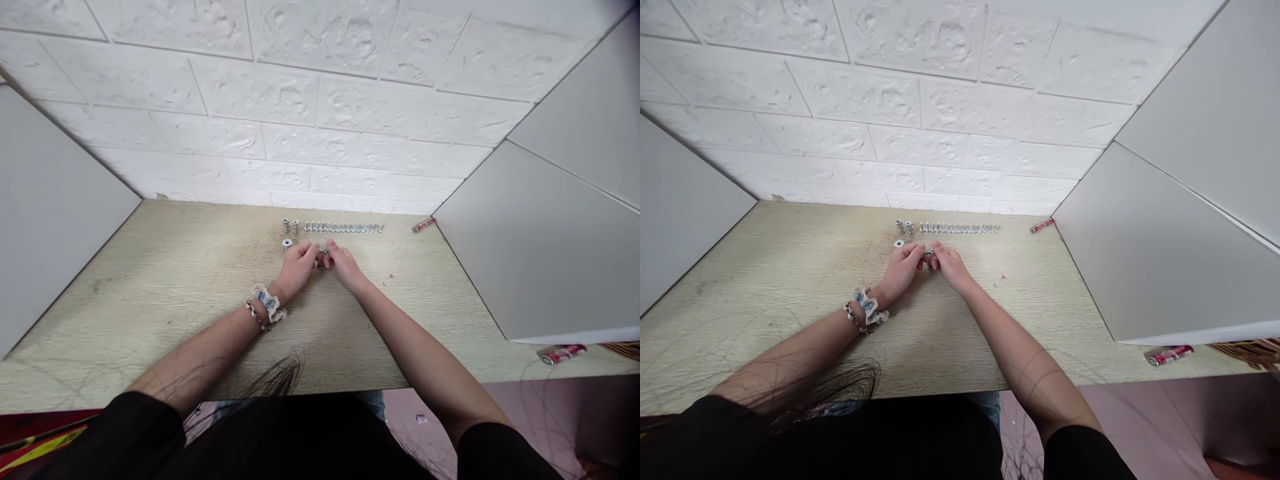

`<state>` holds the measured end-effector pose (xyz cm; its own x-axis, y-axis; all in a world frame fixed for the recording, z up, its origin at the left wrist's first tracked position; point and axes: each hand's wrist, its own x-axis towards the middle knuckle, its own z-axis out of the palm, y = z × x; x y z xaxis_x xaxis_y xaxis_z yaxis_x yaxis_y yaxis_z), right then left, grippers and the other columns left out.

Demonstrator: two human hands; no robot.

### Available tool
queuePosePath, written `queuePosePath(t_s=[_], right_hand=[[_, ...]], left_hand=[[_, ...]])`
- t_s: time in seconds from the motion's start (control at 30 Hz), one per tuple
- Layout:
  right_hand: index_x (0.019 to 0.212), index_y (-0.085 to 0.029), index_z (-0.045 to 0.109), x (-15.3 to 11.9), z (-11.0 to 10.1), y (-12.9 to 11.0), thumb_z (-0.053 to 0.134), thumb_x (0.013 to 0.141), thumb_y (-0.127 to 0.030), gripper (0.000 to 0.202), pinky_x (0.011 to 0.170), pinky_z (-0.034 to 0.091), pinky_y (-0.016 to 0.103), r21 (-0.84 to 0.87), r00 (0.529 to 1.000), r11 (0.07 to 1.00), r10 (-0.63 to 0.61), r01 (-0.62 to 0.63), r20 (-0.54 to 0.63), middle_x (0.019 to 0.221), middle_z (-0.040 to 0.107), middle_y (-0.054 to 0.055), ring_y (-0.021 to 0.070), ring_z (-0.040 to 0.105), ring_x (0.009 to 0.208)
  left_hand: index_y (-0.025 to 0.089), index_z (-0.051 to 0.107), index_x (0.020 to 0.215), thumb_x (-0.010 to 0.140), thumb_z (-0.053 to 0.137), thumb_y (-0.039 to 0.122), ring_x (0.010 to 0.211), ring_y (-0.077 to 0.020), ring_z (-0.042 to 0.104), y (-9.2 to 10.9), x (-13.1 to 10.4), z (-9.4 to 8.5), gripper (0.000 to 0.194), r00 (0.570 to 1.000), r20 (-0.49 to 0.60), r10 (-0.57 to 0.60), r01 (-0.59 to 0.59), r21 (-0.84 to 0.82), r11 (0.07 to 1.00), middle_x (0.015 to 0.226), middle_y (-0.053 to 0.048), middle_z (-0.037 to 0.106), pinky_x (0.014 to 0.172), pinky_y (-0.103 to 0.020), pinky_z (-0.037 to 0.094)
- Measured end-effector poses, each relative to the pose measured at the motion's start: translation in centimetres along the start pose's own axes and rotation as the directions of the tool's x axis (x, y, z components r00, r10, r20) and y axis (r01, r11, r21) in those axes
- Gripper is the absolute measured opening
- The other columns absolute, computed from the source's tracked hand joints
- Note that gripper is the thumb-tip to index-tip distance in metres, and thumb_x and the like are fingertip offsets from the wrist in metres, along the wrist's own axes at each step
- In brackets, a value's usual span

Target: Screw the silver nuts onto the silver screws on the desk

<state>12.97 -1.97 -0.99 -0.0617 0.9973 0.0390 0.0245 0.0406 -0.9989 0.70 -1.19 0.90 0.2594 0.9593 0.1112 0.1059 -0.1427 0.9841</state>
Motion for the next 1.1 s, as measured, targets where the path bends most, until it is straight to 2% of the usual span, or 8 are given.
queuePosePath(t_s=[0.2,0.4,0.5,0.7,0.8,0.87,0.97,1.1], right_hand=[[0.045,-0.019,0.040,0.27,-0.07,0.67,0.045,0.067,-0.073,0.059,0.058,0.033,0.027,0.037,0.999,0.999,0.035,-0.035,-0.004,0.050,0.047,0.000,0.0123,0.049,0.057],[0.065,-0.017,0.056,0.26,-0.02,0.71,0.051,0.068,-0.067,0.050,0.057,0.036,0.025,0.017,1.000,1.000,0.011,-0.010,-0.019,0.063,0.056,0.000,0.0111,0.049,0.061],[0.071,-0.018,0.055,0.14,0.06,0.40,0.055,0.067,-0.063,0.045,0.060,0.040,0.025,0.027,1.000,1.000,0.001,-0.001,-0.007,0.069,0.057,0.000,0.0110,0.050,0.065],[0.081,-0.020,0.052,0.21,-0.11,0.66,0.061,0.068,-0.041,0.027,0.061,0.041,0.025,0.117,0.999,0.993,-0.016,0.012,0.028,0.075,0.057,-0.002,0.0112,0.052,0.070],[0.090,-0.022,0.051,0.31,-0.11,0.82,0.062,0.065,-0.031,0.029,0.062,0.041,0.024,0.154,1.000,0.988,-0.009,0.010,-0.004,0.079,0.058,-0.002,0.0125,0.055,0.077],[0.088,-0.022,0.052,0.32,-0.05,0.72,0.061,0.066,-0.031,0.026,0.062,0.041,0.025,0.150,0.999,0.988,-0.012,0.017,-0.038,0.078,0.058,-0.002,0.0123,0.054,0.075],[0.070,-0.020,0.052,0.24,0.00,0.37,0.057,0.070,-0.040,0.020,0.062,0.039,0.026,0.078,0.998,0.997,0.006,-0.001,-0.066,0.067,0.054,-0.002,0.0126,0.051,0.069],[0.045,-0.019,0.044,0.07,-0.07,0.06,0.048,0.076,-0.053,0.045,0.068,0.038,0.029,-0.025,0.998,0.998,-0.055,0.054,-0.008,0.055,0.048,0.000,0.0147,0.051,0.070]], left_hand=[[0.017,0.049,0.050,0.079,0.044,0.036,0.049,-0.0089,0.044,-0.10,0.03,-0.01,0.035,1.000,0.022,-0.001,0.001,0.001,1.000,0.051,0.001,0.053,0.053,-0.023,0.035],[0.017,0.048,0.051,0.077,0.046,0.035,0.049,-0.0088,0.041,-0.11,0.05,-0.12,0.032,0.999,-0.040,-0.019,0.020,0.043,0.999,0.047,0.004,0.045,0.052,-0.023,0.032],[0.016,0.047,0.052,0.076,0.046,0.034,0.050,-0.0088,0.040,-0.37,0.16,-0.21,0.030,0.997,-0.073,-0.013,0.018,0.068,0.997,0.046,0.005,0.044,0.053,-0.023,0.032],[0.017,0.045,0.051,0.077,0.045,0.033,0.048,-0.0083,0.038,-0.46,0.29,-0.22,0.031,0.995,-0.096,-0.031,0.036,0.049,0.998,0.046,0.004,0.042,0.050,-0.023,0.031],[0.017,0.045,0.051,0.078,0.045,0.033,0.047,-0.0083,0.038,-0.26,0.25,-0.18,0.031,0.994,-0.104,-0.030,0.033,0.031,0.999,0.046,0.004,0.043,0.050,-0.023,0.031],[0.017,0.047,0.053,0.078,0.045,0.033,0.047,-0.0084,0.039,-0.17,0.23,-0.16,0.030,0.993,-0.114,-0.037,0.040,0.025,0.999,0.046,0.004,0.044,0.049,-0.023,0.031],[0.017,0.050,0.054,0.078,0.046,0.034,0.047,-0.0087,0.041,-0.21,0.25,-0.15,0.030,0.991,-0.130,-0.036,0.040,0.028,0.999,0.047,0.004,0.046,0.050,-0.023,0.032],[0.017,0.047,0.052,0.079,0.045,0.035,0.050,-0.0087,0.044,-0.39,0.29,-0.13,0.032,0.993,-0.114,-0.003,0.006,0.021,1.000,0.049,0.003,0.049,0.053,-0.023,0.034]])
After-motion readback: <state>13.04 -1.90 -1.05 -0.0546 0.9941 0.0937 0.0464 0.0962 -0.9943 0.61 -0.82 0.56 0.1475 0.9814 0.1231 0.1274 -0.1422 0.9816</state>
